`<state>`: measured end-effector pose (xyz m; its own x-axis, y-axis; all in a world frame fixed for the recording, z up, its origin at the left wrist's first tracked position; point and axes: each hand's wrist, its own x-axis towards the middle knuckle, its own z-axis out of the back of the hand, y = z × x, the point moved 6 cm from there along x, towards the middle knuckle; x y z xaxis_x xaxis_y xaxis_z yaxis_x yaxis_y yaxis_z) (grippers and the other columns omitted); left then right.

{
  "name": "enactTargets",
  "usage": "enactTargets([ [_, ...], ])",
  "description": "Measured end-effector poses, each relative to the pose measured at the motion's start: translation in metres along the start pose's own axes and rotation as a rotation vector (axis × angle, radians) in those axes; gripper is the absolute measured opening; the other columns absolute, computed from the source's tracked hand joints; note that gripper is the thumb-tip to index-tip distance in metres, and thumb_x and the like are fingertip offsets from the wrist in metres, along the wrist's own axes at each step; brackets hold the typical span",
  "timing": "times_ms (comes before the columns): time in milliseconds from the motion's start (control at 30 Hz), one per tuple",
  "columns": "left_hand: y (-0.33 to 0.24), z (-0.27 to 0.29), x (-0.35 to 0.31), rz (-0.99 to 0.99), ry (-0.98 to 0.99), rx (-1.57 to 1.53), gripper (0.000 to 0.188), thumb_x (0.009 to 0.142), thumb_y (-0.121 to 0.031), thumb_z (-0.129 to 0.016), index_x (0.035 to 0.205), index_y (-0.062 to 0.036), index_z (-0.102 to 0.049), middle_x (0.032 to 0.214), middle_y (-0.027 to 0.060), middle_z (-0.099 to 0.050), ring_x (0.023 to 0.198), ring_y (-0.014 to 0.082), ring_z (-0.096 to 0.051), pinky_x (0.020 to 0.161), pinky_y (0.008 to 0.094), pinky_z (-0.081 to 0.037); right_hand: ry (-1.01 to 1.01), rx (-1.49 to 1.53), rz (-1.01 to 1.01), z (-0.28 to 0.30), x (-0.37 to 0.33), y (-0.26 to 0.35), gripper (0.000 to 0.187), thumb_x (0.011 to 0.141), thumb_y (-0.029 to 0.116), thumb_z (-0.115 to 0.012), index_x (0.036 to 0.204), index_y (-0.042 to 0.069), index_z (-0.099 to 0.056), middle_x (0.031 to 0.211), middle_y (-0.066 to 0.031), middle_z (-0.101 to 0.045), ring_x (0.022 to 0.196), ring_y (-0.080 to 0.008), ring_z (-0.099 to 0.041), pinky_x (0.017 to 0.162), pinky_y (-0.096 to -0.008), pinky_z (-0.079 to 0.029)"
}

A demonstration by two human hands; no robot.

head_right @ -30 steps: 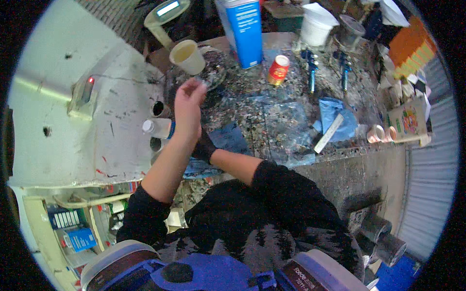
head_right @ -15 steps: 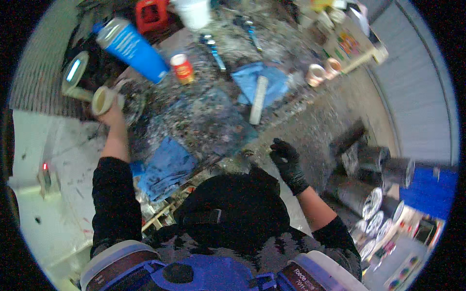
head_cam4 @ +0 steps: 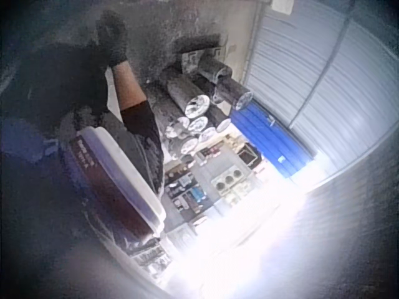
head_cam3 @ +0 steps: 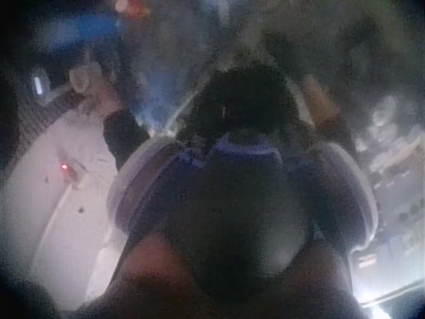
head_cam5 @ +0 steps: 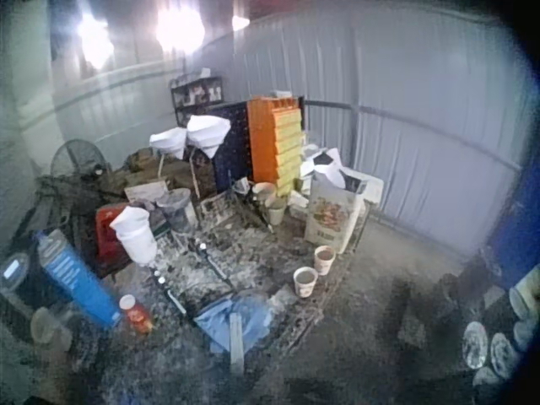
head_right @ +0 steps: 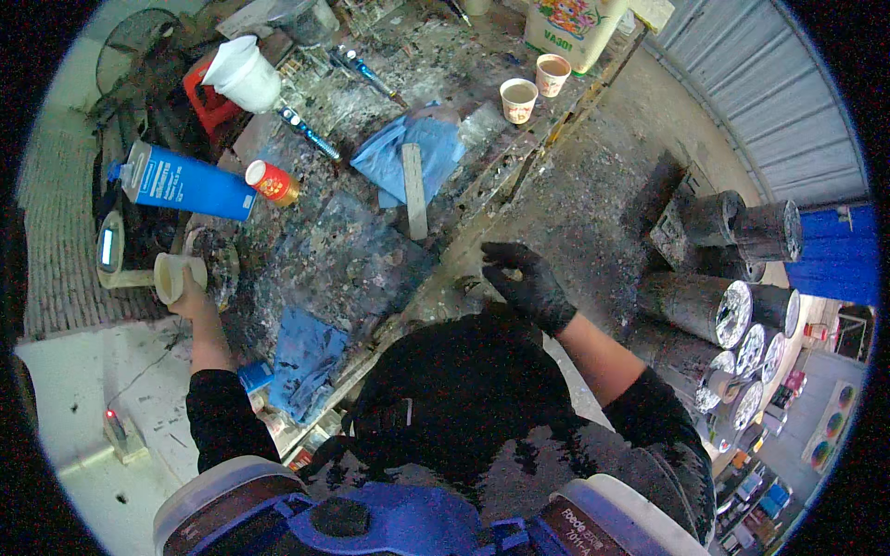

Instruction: The person pours liquid from a blue rectangular container into a small cup, then uses a metal spatula to stir the contents. They repeat the pouring and stirring steps, then transfer some of the mixture into a larger white container.

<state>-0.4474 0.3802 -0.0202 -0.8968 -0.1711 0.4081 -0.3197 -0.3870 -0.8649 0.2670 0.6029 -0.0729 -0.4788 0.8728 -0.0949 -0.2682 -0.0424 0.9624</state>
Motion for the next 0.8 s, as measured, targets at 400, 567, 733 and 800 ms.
enactTargets([
  [400, -0.038, 0.038, -0.134, -0.143, 0.327, -0.338, 0.086, 0.072, -0.013, -0.1, 0.142, 0.0027, -0.055, 0.14, 0.0159, -0.063, 0.126, 0.027, -0.063, 0.108, 0.0405, -0.053, 0.353, -0.897, 0.805, -0.085, 0.118, 0.072, 0.042, 0.091, 0.016, -0.069, 0.133, 0.02, -0.07, 0.123, -0.0062, -0.072, 0.105, -0.0294, -0.069, 0.087, -0.0459, -0.055],
  [567, -0.026, 0.069, -0.213, -0.102, 0.374, -0.222, 0.09, 0.071, -0.016, -0.1, 0.144, 0.0023, -0.051, 0.14, 0.0149, -0.062, 0.126, 0.0257, -0.062, 0.108, 0.0409, -0.052, 0.672, -1.071, 1.017, -0.108, 0.146, 0.049, 0.04, 0.087, 0.016, -0.067, 0.126, 0.021, -0.073, 0.127, 0.0007, -0.072, 0.114, -0.026, -0.066, 0.091, -0.0445, -0.054],
  [733, -0.032, 0.101, -0.279, -0.059, 0.423, -0.131, 0.096, 0.068, -0.022, -0.102, 0.145, 0.0012, -0.048, 0.14, 0.0147, -0.061, 0.128, 0.026, -0.061, 0.111, 0.0423, -0.049, 0.749, -1.044, 1.184, -0.109, 0.15, 0.051, 0.033, 0.087, 0.016, -0.065, 0.118, 0.019, -0.076, 0.119, -0.0018, -0.073, 0.112, -0.0278, -0.065, 0.089, -0.0448, -0.053],
  [800, -0.031, 0.105, -0.298, 0.0, 0.386, -0.13, 0.1, 0.066, -0.024, -0.102, 0.146, 0.0005, -0.047, 0.14, 0.0143, -0.06, 0.128, 0.0264, -0.06, 0.112, 0.0425, -0.047, 0.76, -1.066, 1.197, -0.114, 0.151, 0.056, 0.029, 0.087, 0.016, -0.066, 0.114, 0.018, -0.076, 0.118, -0.0035, -0.073, 0.112, -0.0289, -0.064, 0.089, -0.0446, -0.053],
])
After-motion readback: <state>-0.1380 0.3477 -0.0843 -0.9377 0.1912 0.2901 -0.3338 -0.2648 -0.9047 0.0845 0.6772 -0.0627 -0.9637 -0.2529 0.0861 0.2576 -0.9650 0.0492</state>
